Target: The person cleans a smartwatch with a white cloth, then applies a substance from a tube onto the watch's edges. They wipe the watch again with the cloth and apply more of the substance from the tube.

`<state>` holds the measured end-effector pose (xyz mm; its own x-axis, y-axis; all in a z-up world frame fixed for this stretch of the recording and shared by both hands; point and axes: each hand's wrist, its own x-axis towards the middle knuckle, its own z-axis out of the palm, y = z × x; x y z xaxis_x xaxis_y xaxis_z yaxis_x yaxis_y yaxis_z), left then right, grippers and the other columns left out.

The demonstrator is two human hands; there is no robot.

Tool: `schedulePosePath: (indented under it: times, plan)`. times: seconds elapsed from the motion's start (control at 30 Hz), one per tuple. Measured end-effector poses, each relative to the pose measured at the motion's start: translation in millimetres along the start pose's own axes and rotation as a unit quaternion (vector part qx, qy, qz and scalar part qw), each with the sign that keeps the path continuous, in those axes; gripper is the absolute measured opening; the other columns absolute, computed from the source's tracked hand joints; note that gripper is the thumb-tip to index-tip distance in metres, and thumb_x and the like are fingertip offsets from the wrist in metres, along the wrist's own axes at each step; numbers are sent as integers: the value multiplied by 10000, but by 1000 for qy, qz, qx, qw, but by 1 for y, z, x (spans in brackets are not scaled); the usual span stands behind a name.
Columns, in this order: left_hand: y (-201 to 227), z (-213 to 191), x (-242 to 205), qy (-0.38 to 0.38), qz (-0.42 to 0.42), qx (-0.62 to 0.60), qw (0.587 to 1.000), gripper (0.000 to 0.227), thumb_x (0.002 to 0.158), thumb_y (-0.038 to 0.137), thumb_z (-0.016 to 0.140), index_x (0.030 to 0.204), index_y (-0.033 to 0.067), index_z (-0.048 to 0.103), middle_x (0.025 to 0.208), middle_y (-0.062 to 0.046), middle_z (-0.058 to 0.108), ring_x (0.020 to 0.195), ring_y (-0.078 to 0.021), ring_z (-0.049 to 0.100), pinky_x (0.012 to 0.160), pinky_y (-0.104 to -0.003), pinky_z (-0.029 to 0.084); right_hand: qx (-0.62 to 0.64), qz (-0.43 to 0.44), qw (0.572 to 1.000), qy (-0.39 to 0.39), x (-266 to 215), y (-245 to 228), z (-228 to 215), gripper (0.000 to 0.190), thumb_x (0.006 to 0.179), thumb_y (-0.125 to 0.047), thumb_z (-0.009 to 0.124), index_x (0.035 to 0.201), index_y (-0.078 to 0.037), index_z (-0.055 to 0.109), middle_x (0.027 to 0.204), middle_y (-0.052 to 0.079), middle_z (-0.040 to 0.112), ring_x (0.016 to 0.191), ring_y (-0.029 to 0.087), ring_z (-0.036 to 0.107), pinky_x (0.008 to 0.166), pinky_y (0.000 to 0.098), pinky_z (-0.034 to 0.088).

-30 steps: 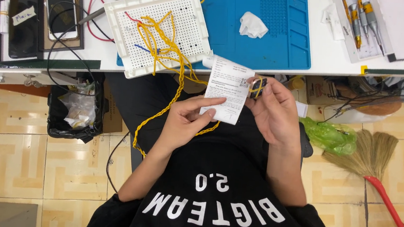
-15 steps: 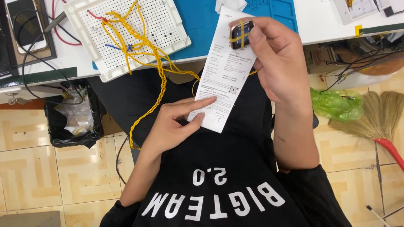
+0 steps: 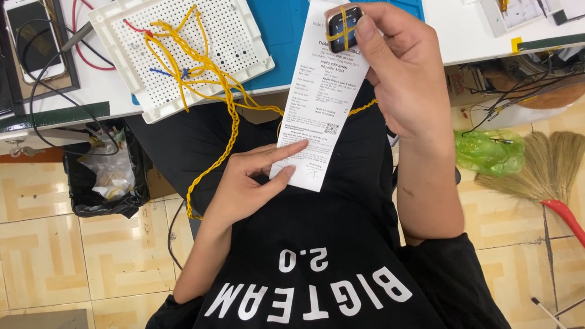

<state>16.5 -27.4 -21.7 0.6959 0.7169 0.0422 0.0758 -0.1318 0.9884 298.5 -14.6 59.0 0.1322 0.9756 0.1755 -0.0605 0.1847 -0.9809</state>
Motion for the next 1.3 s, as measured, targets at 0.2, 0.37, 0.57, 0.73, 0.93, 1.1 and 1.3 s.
schedulePosePath:
  times: [0.2, 0.37, 0.57, 0.73, 0.93, 1.1, 1.3]
  plan:
    - [7, 1, 1, -5, 23, -3, 1000, 443, 1074, 77, 750, 1510, 117, 679, 1509, -164, 739, 1382, -241, 729, 1174, -302, 600, 8, 17, 1000, 2, 0, 2, 1, 375, 1192, -348, 600, 1402, -50, 690, 1242, 67, 793, 1101, 173, 786, 849, 254, 648]
    - [9, 3, 3, -10, 37, 28, 999, 488, 1053, 87, 791, 1525, 120, 673, 1473, -129, 759, 1338, -204, 726, 1216, -313, 543, 13, 17, 1000, 10, 1, 4, 3, 386, 1180, -355, 616, 1395, -45, 700, 1251, 68, 796, 1085, 155, 773, 848, 240, 630]
    - [18, 9, 14, 82, 54, 48, 994, 260, 1116, 78, 714, 1363, 124, 779, 1316, -108, 787, 1241, -225, 761, 1081, -299, 604, 28, 20, 999, 24, 0, 13, 5, 361, 1182, -330, 618, 1388, -49, 713, 1231, 55, 795, 1046, 143, 767, 805, 244, 612]
    - [47, -5, 63, 210, 208, 218, 930, 231, 1169, -54, 654, 1348, 46, 760, 1218, -144, 733, 1137, -290, 712, 987, -381, 560, 102, 28, 987, 124, -6, 20, 0, 408, 1126, -403, 683, 1396, -100, 718, 1329, 34, 756, 1186, 167, 733, 909, 366, 696]
    - [22, -39, 181, 232, 240, 292, 896, 259, 1128, -15, 695, 1359, 87, 749, 1222, -120, 582, 1170, -306, 656, 892, -413, 588, 199, 89, 965, 146, -24, 26, -7, 430, 1155, -279, 612, 1512, -40, 633, 1250, 170, 779, 921, 150, 780, 740, 241, 664]
    - [-6, -42, 217, 246, 162, 358, 886, 326, 980, -73, 829, 1290, 21, 803, 1290, -154, 536, 1259, -368, 586, 1057, -479, 546, 207, 78, 963, 153, -34, 28, -3, 393, 1139, -229, 642, 1435, 28, 653, 1273, 237, 788, 952, 186, 803, 841, 260, 707]
    - [59, -16, 155, 337, 189, 312, 868, 86, 1110, 115, 796, 1147, 114, 719, 1264, -83, 558, 1201, -296, 573, 975, -462, 507, 261, 58, 959, 99, -47, 33, 6, 227, 1133, -160, 682, 1293, 1, 672, 1428, 372, 710, 1049, 289, 832, 941, 307, 734]
